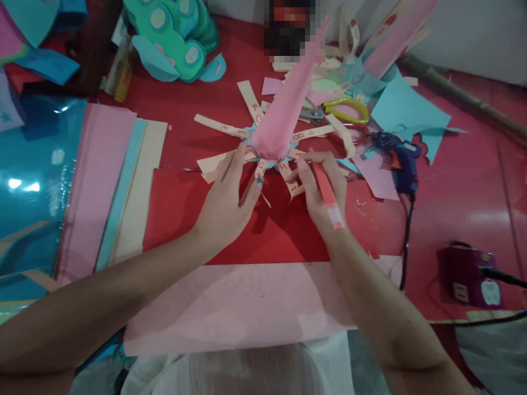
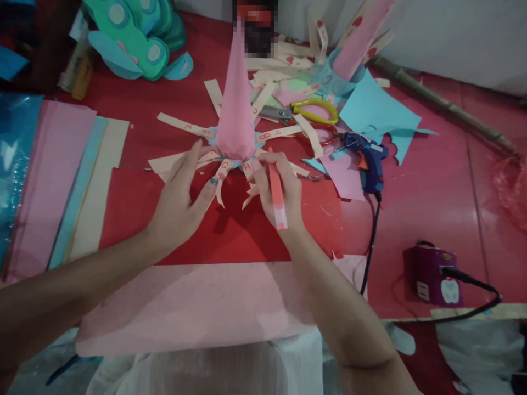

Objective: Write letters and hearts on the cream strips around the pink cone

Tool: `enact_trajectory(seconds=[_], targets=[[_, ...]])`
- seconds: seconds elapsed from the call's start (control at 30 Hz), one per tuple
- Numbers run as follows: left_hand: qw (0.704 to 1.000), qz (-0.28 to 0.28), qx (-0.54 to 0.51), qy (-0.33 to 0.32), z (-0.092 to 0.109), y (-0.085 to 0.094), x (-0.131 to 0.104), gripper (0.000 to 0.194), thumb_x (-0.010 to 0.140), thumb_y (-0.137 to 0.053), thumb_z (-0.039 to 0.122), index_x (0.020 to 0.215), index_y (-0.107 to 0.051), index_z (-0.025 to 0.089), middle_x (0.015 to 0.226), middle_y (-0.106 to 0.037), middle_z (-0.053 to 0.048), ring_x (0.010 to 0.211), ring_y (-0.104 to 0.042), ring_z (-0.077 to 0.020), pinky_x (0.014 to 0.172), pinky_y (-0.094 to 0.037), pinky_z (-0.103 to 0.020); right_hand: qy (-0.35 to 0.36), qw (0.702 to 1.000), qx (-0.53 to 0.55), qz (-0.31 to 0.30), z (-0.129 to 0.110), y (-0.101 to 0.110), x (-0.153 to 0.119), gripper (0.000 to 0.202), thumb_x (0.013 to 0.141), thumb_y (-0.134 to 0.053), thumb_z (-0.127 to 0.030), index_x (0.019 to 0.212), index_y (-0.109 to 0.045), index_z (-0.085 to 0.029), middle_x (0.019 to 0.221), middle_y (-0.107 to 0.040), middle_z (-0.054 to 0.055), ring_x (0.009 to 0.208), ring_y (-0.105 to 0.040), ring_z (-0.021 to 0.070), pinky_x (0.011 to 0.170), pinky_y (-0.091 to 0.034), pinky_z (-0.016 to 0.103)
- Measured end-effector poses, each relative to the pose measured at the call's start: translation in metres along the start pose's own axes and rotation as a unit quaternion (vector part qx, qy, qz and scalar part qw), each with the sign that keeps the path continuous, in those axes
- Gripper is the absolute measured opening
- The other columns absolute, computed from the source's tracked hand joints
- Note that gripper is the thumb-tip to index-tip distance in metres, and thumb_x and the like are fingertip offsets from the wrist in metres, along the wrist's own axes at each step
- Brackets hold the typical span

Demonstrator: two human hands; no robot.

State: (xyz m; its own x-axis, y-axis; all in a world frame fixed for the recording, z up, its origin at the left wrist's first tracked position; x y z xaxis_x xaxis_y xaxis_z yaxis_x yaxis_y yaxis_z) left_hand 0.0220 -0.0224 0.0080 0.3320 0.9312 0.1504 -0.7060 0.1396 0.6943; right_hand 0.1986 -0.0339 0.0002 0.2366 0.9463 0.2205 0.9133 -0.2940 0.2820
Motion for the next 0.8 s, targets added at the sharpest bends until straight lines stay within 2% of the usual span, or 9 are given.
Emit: enact_trajectory(seconds=[0.17, 0.3, 0.4, 0.5, 0.67, 0.8], targets=[[1.0, 0.021, -0.007, -0.006, 0.0011, 0.0027, -0.0003, 0.047, 0.101, -0.036, 0.036, 0.147, -0.028, 0.027, 0.146, -0.045, -0.01, 0.136, -0.042, -0.0222, 0.115, -0.035, -0.046, 0.003, 0.999, 0.01, 0.044, -0.0021, 0.0007, -0.0007, 0.023, 0.093, -0.048, -0.045, 0.087, -0.058, -0.025, 0.06, -0.066, -0.005, 0.06, -0.066, 0.0128, 0.071, -0.057, 0.033], [0.999, 0.023, -0.023, -0.006, -0.0006, 0.0028, -0.0002, 0.046, 0.102, -0.032, 0.038, 0.146, -0.031, 0.026, 0.148, -0.043, -0.01, 0.138, -0.04, -0.0234, 0.116, -0.033, -0.044, -0.03, 0.996, 0.049, 0.074, -0.0029, 0.0019, 0.0007, 0.028, 0.092, -0.045, -0.048, 0.082, -0.056, -0.025, 0.058, -0.062, -0.005, 0.05, -0.063, 0.0118, 0.061, -0.056, 0.031], [0.999, 0.022, -0.035, -0.003, -0.0023, 0.0025, 0.0, 0.046, 0.101, -0.033, 0.034, 0.146, -0.031, 0.026, 0.149, -0.043, -0.009, 0.139, -0.039, -0.0216, 0.116, -0.034, -0.043, 0.003, 0.998, 0.032, 0.062, -0.0033, 0.0014, 0.0022, 0.014, 0.087, -0.058, -0.04, 0.086, -0.055, -0.025, 0.069, -0.063, -0.005, 0.06, -0.067, 0.0122, 0.064, -0.057, 0.031], [0.999, 0.025, -0.036, 0.0, -0.0028, 0.0026, -0.0001, 0.049, 0.099, -0.035, 0.03, 0.147, -0.03, 0.024, 0.148, -0.045, -0.01, 0.138, -0.04, -0.0205, 0.117, -0.033, -0.043, 0.036, 0.998, -0.012, 0.051, -0.0029, 0.0006, 0.0034, 0.02, 0.079, -0.07, -0.03, 0.088, -0.054, -0.025, 0.079, -0.062, -0.003, 0.074, -0.067, 0.0135, 0.072, -0.057, 0.032], [0.999, 0.011, -0.045, -0.001, -0.0019, 0.0014, 0.0004, 0.048, 0.098, -0.035, 0.025, 0.146, -0.033, 0.022, 0.148, -0.046, -0.009, 0.139, -0.039, -0.0194, 0.118, -0.033, -0.04, 0.043, 0.997, -0.033, 0.049, 0.0004, 0.001, 0.0052, 0.021, 0.079, -0.069, -0.023, 0.088, -0.051, -0.026, 0.082, -0.06, -0.002, 0.079, -0.065, 0.0125, 0.078, -0.058, 0.031], [0.999, -0.006, -0.046, -0.002, -0.0011, -0.0001, 0.0008, 0.046, 0.097, -0.035, 0.026, 0.143, -0.039, 0.021, 0.146, -0.049, -0.008, 0.137, -0.042, -0.0213, 0.116, -0.034, -0.043, 0.057, 0.994, -0.047, 0.077, 0.0038, 0.0047, 0.0054, 0.022, 0.078, -0.07, -0.021, 0.09, -0.052, -0.026, 0.085, -0.061, -0.002, 0.08, -0.065, 0.0116, 0.079, -0.057, 0.029]])
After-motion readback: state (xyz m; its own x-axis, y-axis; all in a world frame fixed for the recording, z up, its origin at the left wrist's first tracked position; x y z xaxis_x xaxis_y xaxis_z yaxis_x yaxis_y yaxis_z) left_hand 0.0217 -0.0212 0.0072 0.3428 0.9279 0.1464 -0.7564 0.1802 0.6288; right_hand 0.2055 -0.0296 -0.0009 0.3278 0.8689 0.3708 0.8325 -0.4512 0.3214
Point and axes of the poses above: each hand's wrist, its own x-axis towards the middle knuckle, its own y-axis out of the back of the hand, z = x × y, the point moved 3 cm from there along x, towards the middle knuckle
